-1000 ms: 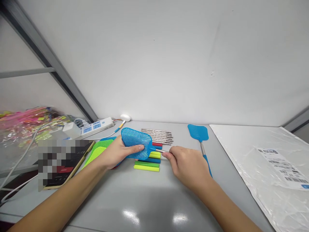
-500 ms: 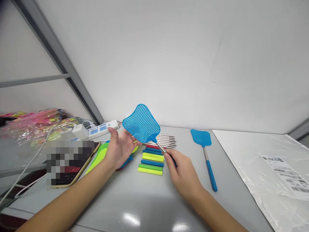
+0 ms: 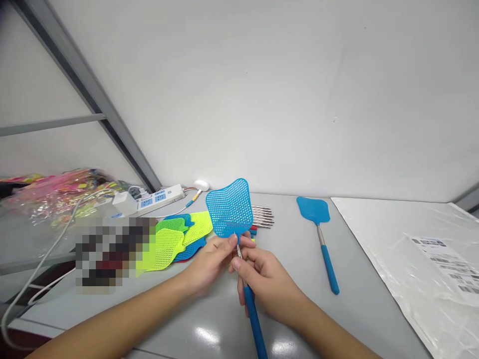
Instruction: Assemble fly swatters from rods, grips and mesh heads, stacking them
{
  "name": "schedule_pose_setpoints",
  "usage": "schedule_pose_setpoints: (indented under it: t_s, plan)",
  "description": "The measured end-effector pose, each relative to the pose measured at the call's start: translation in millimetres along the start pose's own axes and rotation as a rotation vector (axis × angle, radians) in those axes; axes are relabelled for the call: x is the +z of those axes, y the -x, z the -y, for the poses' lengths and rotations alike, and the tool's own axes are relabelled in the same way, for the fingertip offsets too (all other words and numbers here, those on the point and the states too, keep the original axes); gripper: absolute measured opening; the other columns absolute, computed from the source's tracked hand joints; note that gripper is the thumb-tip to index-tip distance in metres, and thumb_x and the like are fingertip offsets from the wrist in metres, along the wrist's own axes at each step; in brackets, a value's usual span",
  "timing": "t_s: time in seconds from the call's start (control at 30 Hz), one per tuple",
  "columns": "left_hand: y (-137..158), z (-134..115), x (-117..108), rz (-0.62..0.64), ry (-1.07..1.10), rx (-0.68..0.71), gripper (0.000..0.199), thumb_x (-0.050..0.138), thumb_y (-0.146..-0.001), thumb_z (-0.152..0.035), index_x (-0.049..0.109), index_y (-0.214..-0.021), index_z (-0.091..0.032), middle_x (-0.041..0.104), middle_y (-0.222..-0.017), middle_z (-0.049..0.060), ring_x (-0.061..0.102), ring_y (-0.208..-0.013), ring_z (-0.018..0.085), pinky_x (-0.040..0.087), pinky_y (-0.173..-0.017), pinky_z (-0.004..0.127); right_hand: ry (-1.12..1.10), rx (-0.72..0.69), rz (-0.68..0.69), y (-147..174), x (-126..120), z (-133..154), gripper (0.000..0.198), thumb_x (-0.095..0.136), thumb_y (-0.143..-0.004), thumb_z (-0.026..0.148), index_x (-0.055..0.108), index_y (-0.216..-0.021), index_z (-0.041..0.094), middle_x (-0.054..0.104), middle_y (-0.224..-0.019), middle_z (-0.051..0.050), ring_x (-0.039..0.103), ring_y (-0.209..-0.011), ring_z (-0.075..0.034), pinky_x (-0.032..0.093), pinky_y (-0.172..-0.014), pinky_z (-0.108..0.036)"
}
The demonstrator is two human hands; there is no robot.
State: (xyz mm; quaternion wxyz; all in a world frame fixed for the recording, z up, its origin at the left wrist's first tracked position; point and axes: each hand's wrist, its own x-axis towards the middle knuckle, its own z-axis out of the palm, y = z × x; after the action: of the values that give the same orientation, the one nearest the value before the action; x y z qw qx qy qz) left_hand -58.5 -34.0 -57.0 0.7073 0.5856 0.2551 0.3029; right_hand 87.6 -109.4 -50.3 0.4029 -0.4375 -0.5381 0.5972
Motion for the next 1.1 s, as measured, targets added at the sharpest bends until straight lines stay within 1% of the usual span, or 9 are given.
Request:
schedule_pose_setpoints:
  t_s: [0.1, 0.17, 0.27, 0.4, 0.57, 0.7, 0.8, 1.0, 1.1]
  plan:
    - [0.9, -2.5, 1.8, 0.081, 0.006, -0.014, 0.043, 0.050, -0.093, -0.052, 0.073, -0.097, -0.016, 0.046, -0.052, -0.002, 0.058, -0.070, 0.017, 0.044, -0.080, 0.032, -0.080, -0.017, 0.051, -2.6, -0.5, -3.5, 0.034, 0.043, -0.094, 0.051, 0.051, -0.083, 0.020, 0.060, -0.051, 0.003, 0.054, -0.041, -0.012, 0.043, -0.048, -0.024]
    - [1.7, -5.2, 2.7, 0.095, 0.025, -0.014, 0.041, 0.051, -0.092, -0.051, 0.072, -0.096, -0.016, 0.053, -0.056, 0.000, 0.058, -0.065, 0.016, 0.045, -0.078, 0.032, -0.116, -0.021, 0.067, -3.7, -1.8, -4.1, 0.035, 0.044, -0.094, 0.050, 0.051, -0.080, 0.019, 0.059, -0.051, 0.003, 0.053, -0.041, -0.012, 0.043, -0.049, -0.024]
    - [3.3, -9.6, 3.7, 0.034, 0.031, 0.030, 0.033, 0.056, -0.091, -0.047, 0.070, -0.090, -0.017, 0.065, -0.076, 0.004, 0.061, -0.076, 0.017, 0.046, -0.083, 0.033, -0.138, -0.021, 0.075, -4.3, -4.9, -1.6, 0.035, 0.046, -0.094, 0.048, 0.049, -0.074, 0.019, 0.057, -0.051, 0.003, 0.051, -0.042, -0.011, 0.043, -0.050, -0.024]
    - [4.0, -12.0, 5.1, -0.054, -0.052, 0.146, 0.028, 0.058, -0.091, -0.044, 0.067, -0.095, -0.018, 0.066, -0.099, 0.007, 0.061, -0.095, 0.020, 0.045, -0.091, 0.034, -0.192, -0.014, 0.100, -5.1, -8.1, -1.4, 0.034, 0.048, -0.095, 0.044, 0.049, -0.071, 0.018, 0.056, -0.051, 0.002, 0.049, -0.041, -0.010, 0.041, -0.047, -0.022]
    - [3.6, -10.7, 8.6, -0.097, -0.078, 0.224, 0.029, 0.057, -0.091, -0.045, 0.066, -0.090, -0.018, 0.066, -0.097, 0.006, 0.061, -0.095, 0.020, 0.045, -0.092, 0.033, -0.542, 0.004, 0.303, -9.0, -8.4, -13.2, 0.036, 0.038, -0.097, 0.042, 0.051, -0.072, 0.019, 0.056, -0.047, 0.002, 0.047, -0.034, -0.012, 0.037, -0.036, -0.022]
    - [4.6, -11.3, 12.1, -0.156, -0.066, 0.231, 0.031, 0.057, -0.090, -0.046, 0.065, -0.085, -0.017, 0.065, -0.100, 0.008, 0.060, -0.099, 0.021, 0.046, -0.091, 0.032, -0.605, -0.007, 0.370, -11.4, -11.0, -15.3, 0.039, 0.033, -0.099, 0.042, 0.051, -0.073, 0.019, 0.055, -0.046, 0.002, 0.045, -0.035, -0.011, 0.039, -0.042, -0.023]
    - [5.7, -11.1, 12.1, -0.199, -0.047, 0.217, 0.032, 0.058, -0.089, -0.047, 0.066, -0.084, -0.016, 0.066, -0.099, 0.008, 0.060, -0.100, 0.022, 0.046, -0.090, 0.032, -0.449, 0.014, 0.300, -9.6, -12.1, -6.9, 0.038, 0.036, -0.098, 0.046, 0.048, -0.072, 0.020, 0.051, -0.045, 0.004, 0.043, -0.037, -0.011, 0.037, -0.044, -0.024]
    - [3.7, -7.2, 0.6, -0.340, -0.047, 0.214, 0.033, 0.057, -0.090, -0.048, 0.068, -0.083, -0.018, 0.065, -0.091, 0.005, 0.057, -0.090, 0.018, 0.044, -0.082, 0.029, 0.353, 0.014, -0.084, -1.3, -7.8, 12.2, 0.036, 0.047, -0.095, 0.041, 0.039, -0.066, 0.021, 0.044, -0.053, 0.005, 0.036, -0.051, -0.009, 0.027, -0.050, -0.024]
    - [1.0, -8.2, -5.3, -0.394, -0.028, 0.216, 0.034, 0.058, -0.089, -0.049, 0.068, -0.082, -0.018, 0.062, -0.085, 0.004, 0.054, -0.080, 0.016, 0.043, -0.078, 0.027, 0.463, 0.031, -0.095, -0.5, -7.7, 13.7, 0.034, 0.044, -0.096, 0.041, 0.037, -0.068, 0.022, 0.037, -0.055, 0.006, 0.031, -0.051, -0.010, 0.021, -0.048, -0.026]
